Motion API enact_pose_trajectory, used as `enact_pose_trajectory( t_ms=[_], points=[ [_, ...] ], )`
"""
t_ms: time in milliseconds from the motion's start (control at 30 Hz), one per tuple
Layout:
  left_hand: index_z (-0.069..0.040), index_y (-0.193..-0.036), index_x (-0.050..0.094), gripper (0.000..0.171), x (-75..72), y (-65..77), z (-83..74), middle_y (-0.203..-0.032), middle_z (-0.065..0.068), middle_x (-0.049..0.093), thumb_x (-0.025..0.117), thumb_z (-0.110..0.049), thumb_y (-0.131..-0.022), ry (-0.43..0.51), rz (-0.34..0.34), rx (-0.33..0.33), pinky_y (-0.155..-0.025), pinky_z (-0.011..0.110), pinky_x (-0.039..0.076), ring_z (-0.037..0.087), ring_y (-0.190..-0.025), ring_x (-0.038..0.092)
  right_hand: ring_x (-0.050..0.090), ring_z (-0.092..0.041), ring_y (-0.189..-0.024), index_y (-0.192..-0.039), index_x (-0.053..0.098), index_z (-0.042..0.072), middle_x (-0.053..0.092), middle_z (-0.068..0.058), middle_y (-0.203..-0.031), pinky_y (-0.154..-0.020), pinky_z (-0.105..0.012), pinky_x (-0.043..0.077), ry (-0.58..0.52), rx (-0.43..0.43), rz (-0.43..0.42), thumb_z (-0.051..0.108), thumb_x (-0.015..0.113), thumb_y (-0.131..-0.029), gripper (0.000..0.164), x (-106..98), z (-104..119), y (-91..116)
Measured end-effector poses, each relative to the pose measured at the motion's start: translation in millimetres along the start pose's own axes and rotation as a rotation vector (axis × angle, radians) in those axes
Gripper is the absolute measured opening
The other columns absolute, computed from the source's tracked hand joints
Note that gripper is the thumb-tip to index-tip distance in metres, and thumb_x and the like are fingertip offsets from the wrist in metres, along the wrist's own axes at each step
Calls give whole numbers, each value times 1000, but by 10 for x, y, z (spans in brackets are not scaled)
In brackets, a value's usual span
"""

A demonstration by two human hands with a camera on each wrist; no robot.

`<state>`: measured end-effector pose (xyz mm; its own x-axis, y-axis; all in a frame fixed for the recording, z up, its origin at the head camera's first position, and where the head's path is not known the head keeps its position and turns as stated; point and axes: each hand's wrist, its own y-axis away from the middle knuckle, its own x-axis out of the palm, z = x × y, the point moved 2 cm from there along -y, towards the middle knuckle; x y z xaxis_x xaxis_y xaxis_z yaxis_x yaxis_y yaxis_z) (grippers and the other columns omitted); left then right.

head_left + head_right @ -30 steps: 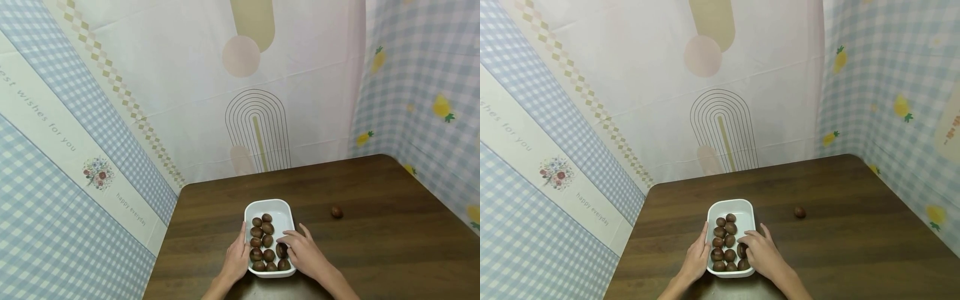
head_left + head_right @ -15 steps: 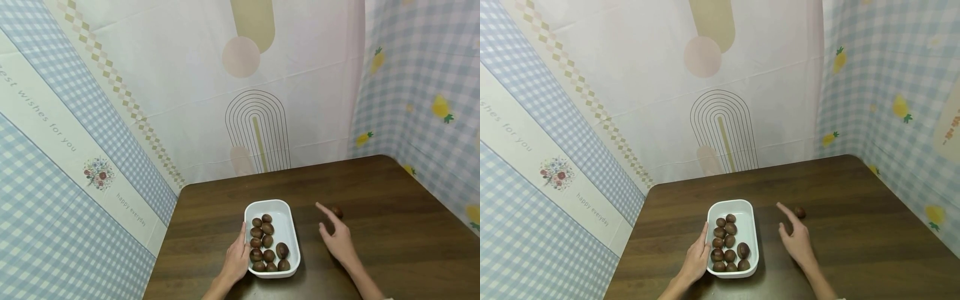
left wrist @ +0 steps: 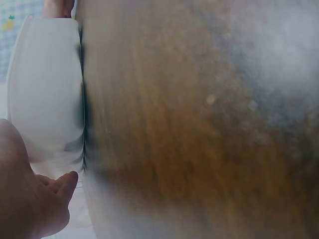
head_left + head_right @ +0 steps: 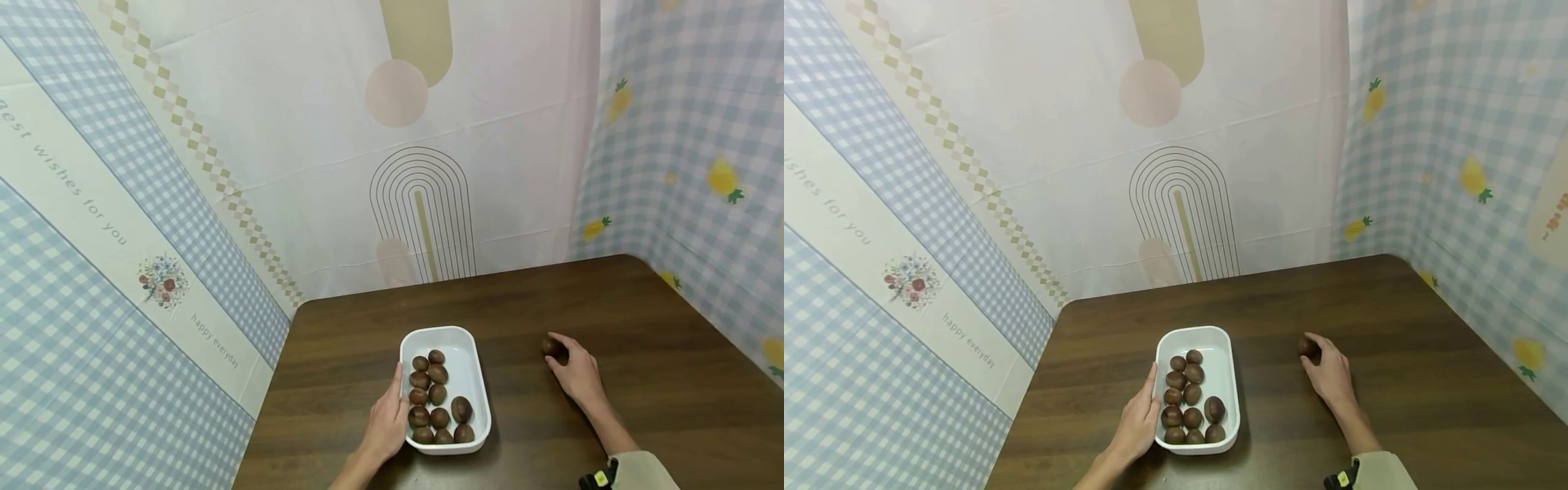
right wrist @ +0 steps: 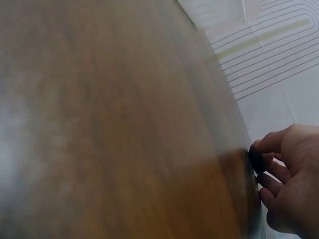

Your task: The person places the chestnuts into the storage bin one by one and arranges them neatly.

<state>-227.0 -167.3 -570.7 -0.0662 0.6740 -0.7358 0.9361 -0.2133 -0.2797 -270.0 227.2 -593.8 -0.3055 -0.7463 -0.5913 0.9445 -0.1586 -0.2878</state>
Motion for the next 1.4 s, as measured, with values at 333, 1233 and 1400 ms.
enact_pose_trajectory(
  t_ms=[333, 1233, 1400],
  points=[
    [-1, -166, 32, 64, -20, 11, -27, -153, 22, 56, 49, -6, -104, -1, -8, 9, -105, 58, 51, 39, -131, 62, 55, -61, -122, -132, 67, -7, 61, -38, -134, -94, -71, 48, 35, -19, -17, -1, 75, -94, 39, 29, -15, -23],
    [-1, -166, 33, 64, -18, 22, -31, -153, 23, 55, 50, -4, -104, -6, -7, 14, -105, 57, 50, 39, -132, 61, 77, -30, -99, -121, 76, -1, 79, -15, -112, -83, -33, 62, -175, -99, 174, -2, 80, -91, 31, 101, 707, 144],
    [-2, -166, 33, 65, -14, 25, -24, -153, 23, 56, 50, -5, -104, -14, -11, 19, -104, 57, 51, 39, -131, 62, 77, -31, -101, -120, 77, 0, 79, -12, -111, -85, -38, 62, -261, -149, 146, -4, 80, -90, 30, 147, 941, 136]
  ],
)
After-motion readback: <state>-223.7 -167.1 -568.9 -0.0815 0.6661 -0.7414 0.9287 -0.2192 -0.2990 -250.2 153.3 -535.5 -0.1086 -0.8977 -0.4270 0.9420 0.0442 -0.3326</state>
